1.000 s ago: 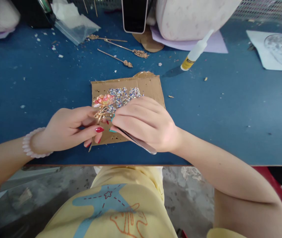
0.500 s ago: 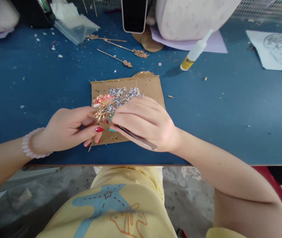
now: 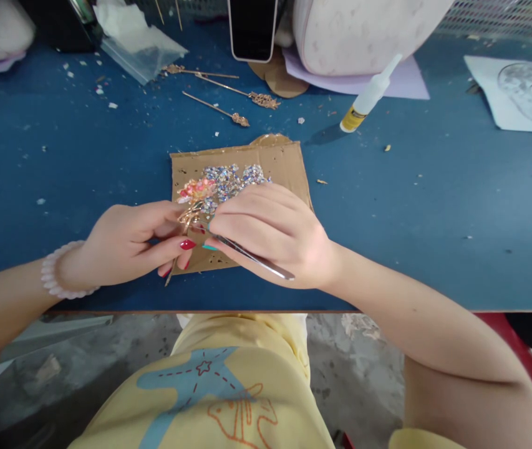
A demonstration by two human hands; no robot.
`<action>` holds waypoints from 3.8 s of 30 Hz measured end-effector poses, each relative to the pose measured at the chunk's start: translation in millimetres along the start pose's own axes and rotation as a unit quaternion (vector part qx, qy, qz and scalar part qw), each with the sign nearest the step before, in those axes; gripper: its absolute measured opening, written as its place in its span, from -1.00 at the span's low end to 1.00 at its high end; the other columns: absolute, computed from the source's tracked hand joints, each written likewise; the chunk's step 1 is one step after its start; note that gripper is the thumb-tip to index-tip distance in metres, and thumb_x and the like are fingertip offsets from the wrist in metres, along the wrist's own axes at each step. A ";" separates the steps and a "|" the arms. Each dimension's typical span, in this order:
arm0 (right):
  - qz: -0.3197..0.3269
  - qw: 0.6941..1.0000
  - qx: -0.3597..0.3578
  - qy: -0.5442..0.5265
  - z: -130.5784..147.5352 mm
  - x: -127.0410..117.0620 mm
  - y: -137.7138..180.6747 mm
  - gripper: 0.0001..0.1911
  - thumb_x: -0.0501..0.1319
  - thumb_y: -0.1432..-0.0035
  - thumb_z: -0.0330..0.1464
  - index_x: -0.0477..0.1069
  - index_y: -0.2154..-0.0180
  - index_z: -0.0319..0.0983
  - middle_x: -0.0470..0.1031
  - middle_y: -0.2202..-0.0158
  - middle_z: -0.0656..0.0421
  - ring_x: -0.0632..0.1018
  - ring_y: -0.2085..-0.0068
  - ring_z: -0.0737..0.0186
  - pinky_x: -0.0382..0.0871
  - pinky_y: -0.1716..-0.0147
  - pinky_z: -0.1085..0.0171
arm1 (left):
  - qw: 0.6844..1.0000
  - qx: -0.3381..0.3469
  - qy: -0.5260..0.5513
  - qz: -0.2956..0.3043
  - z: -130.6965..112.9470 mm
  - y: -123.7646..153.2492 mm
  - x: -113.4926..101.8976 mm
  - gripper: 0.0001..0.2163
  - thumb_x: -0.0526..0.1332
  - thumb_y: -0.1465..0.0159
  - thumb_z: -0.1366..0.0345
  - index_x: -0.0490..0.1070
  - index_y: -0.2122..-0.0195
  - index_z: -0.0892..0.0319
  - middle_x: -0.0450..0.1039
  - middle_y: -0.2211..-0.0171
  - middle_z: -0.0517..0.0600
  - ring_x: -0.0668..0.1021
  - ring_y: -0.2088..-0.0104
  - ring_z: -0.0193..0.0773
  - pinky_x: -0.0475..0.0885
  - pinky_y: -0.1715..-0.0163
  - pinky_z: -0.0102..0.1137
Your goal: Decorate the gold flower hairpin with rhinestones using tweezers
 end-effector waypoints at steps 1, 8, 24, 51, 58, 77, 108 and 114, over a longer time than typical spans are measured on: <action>0.000 1.000 0.000 0.003 0.0 0.0 0.2 -0.92 0.25 -0.38 -0.44 0.49 0.10 -0.22 0.68 0.19 0.12 0.69 0.17 0.24 0.63 0.17 0.23 | 1.000 -0.004 0.000 0.001 -0.2 0.0 -0.1 -0.93 0.12 -0.46 0.23 0.29 0.18 0.05 0.56 0.59 -0.31 0.52 0.73 -0.46 0.33 0.63 -0.55; -0.018 1.000 -0.006 0.009 1.1 -0.2 -0.8 -0.94 0.32 -0.31 -0.48 0.50 0.17 -0.30 0.66 0.25 0.07 0.68 0.22 0.23 0.63 0.16 0.23 | 1.000 -0.008 -0.005 0.003 -0.3 0.7 -0.3 -0.95 0.12 -0.46 0.25 0.30 0.16 0.06 0.57 0.58 -0.32 0.52 0.73 -0.47 0.35 0.61 -0.55; -0.007 1.000 0.024 -0.014 1.9 2.7 0.5 -0.94 0.24 -0.37 -0.47 0.49 0.14 -0.25 0.67 0.21 0.12 0.68 0.19 0.25 0.65 0.15 0.22 | 1.000 -0.002 -0.011 0.001 0.8 0.1 0.2 -0.92 0.10 -0.48 0.21 0.30 0.16 0.05 0.57 0.59 -0.32 0.52 0.73 -0.46 0.34 0.61 -0.54; -0.012 0.998 0.064 -0.008 6.5 6.9 2.1 -0.90 0.20 -0.37 -0.52 0.46 0.15 -0.25 0.67 0.20 0.11 0.68 0.18 0.22 0.67 0.13 0.18 | 0.999 0.021 -0.038 -0.009 3.0 -1.5 0.3 -0.93 0.09 -0.46 0.34 0.32 0.20 0.08 0.54 0.61 -0.36 0.51 0.74 -0.53 0.31 0.61 -0.58; 0.016 0.989 0.140 -0.047 7.5 3.7 -0.1 -0.87 0.21 -0.37 -0.50 0.47 0.18 -0.16 0.68 0.25 0.20 0.69 0.22 0.28 0.66 0.17 0.26 | 0.999 0.021 -0.049 -0.007 2.5 -0.9 -0.3 -0.91 0.07 -0.45 0.35 0.34 0.19 0.09 0.52 0.63 -0.35 0.51 0.74 -0.52 0.27 0.64 -0.58; -0.013 0.997 0.069 -0.012 7.8 2.5 -0.3 -0.90 0.28 -0.34 -0.53 0.49 0.17 -0.23 0.67 0.23 0.15 0.68 0.23 0.24 0.67 0.18 0.21 | 0.998 0.039 -0.050 -0.026 4.0 1.2 0.7 -0.95 0.12 -0.46 0.35 0.34 0.16 0.08 0.55 0.59 -0.40 0.53 0.71 -0.58 0.32 0.57 -0.63; 0.034 0.998 0.022 0.039 9.6 2.7 -1.1 -0.92 0.21 -0.38 -0.52 0.44 0.20 -0.27 0.64 0.27 0.11 0.59 0.27 0.27 0.59 0.20 0.23 | 0.998 0.041 -0.049 -0.024 2.6 -0.4 2.5 -0.92 0.11 -0.46 0.37 0.32 0.22 0.10 0.50 0.65 -0.40 0.52 0.73 -0.58 0.27 0.61 -0.62; 0.035 0.998 0.020 0.043 10.2 3.3 -1.7 -0.89 0.20 -0.36 -0.52 0.47 0.22 -0.25 0.65 0.29 0.13 0.61 0.28 0.27 0.59 0.22 0.25 | 0.998 0.021 -0.056 -0.014 0.9 -0.2 3.0 -0.89 0.09 -0.46 0.34 0.31 0.25 0.08 0.48 0.67 -0.39 0.53 0.72 -0.52 0.29 0.59 -0.57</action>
Point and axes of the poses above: each hand's wrist, its own y-axis away from the middle knuckle, its own x-axis out of the palm, z = x × y, the point moved 2 cm from there along -y, towards the middle knuckle
